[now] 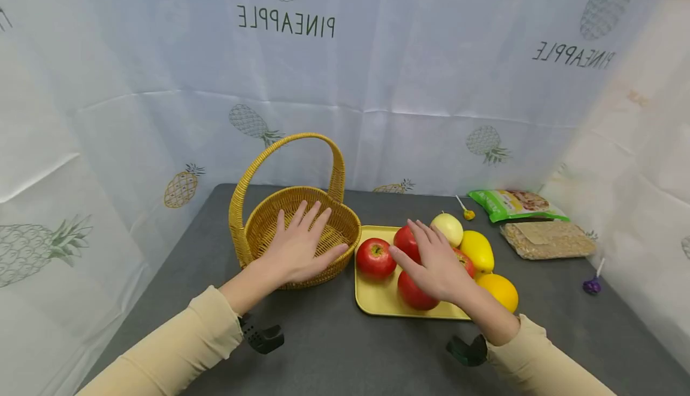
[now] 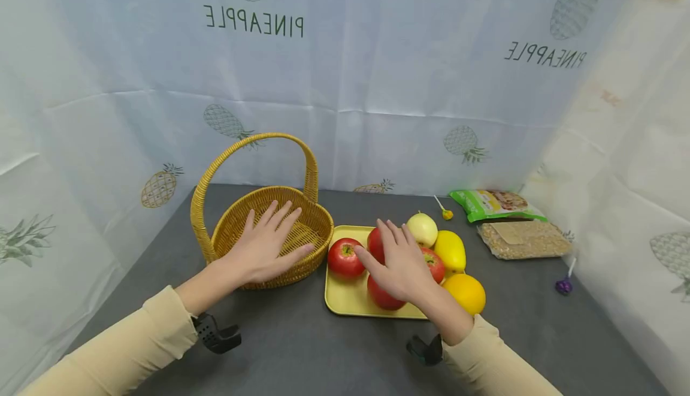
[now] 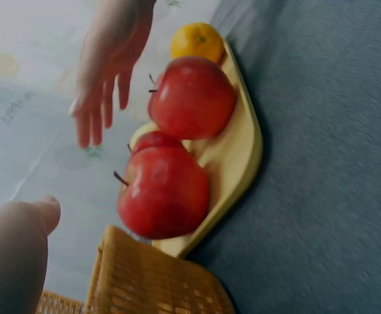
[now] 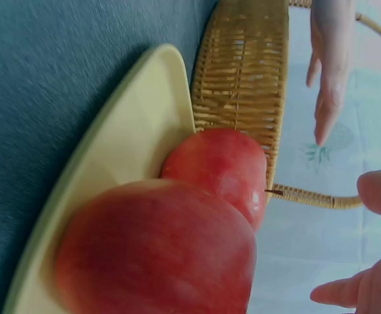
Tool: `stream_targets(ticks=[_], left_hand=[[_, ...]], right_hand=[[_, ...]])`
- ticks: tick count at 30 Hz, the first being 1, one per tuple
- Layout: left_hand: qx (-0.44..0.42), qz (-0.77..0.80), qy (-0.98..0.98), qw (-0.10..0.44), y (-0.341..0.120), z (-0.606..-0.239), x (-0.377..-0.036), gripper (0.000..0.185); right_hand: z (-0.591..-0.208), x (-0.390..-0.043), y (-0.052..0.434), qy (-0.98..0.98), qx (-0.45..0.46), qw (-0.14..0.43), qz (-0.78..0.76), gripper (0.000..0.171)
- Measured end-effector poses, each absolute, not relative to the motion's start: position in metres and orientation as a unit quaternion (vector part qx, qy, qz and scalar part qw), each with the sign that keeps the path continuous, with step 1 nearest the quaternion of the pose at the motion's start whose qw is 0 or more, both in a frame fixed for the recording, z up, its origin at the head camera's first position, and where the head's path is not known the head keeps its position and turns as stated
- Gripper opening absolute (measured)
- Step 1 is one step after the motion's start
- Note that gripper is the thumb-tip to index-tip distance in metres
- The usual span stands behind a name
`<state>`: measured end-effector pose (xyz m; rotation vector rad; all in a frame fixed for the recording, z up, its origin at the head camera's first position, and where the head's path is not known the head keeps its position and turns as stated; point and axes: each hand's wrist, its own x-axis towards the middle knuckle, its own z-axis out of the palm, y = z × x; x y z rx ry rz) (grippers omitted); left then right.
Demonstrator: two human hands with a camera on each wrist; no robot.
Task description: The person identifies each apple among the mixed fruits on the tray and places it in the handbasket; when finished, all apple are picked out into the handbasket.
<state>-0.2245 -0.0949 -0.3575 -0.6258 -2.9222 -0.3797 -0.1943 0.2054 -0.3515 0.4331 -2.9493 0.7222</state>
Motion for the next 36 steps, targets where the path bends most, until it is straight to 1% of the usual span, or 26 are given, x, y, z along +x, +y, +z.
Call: stream_targets(ticks=[8, 11, 16, 21, 28, 36], left_hand=[[-0.226, -0.162, -0.957, 0.083, -0.118, -0.362, -0.202, 0.091], [-0.232, -0.185, -0.95, 0.099, -0.125, -0.364, -0.192, 0.088], [-0.221, -0.26, -0.932, 0.125, -0.138, -0.363, -0.161, 0.076], [-0.19, -0.313, -0.918, 0.151, -0.149, -0.365, -0.14, 0.063], [-0.156, -0.374, -0.892, 0.199, -0.165, -0.396, -0.127, 0.044], [-0.111, -0.409, -0.874, 0.237, -0.186, -0.417, -0.132, 0.031]], right_hand=[[-0.353, -0.177, 0.218, -0.949, 0.166, 0.039, 0.265, 0.08], [-0.353, -0.172, 0.222, -0.948, 0.167, 0.039, 0.268, 0.079], [-0.353, -0.164, 0.228, -0.947, 0.166, 0.03, 0.273, 0.078], [-0.352, -0.162, 0.235, -0.946, 0.162, 0.043, 0.278, 0.074], [-0.351, -0.16, 0.242, -0.95, 0.146, 0.027, 0.274, 0.076], [-0.35, -0.16, 0.247, -0.952, 0.149, 0.002, 0.266, 0.079]])
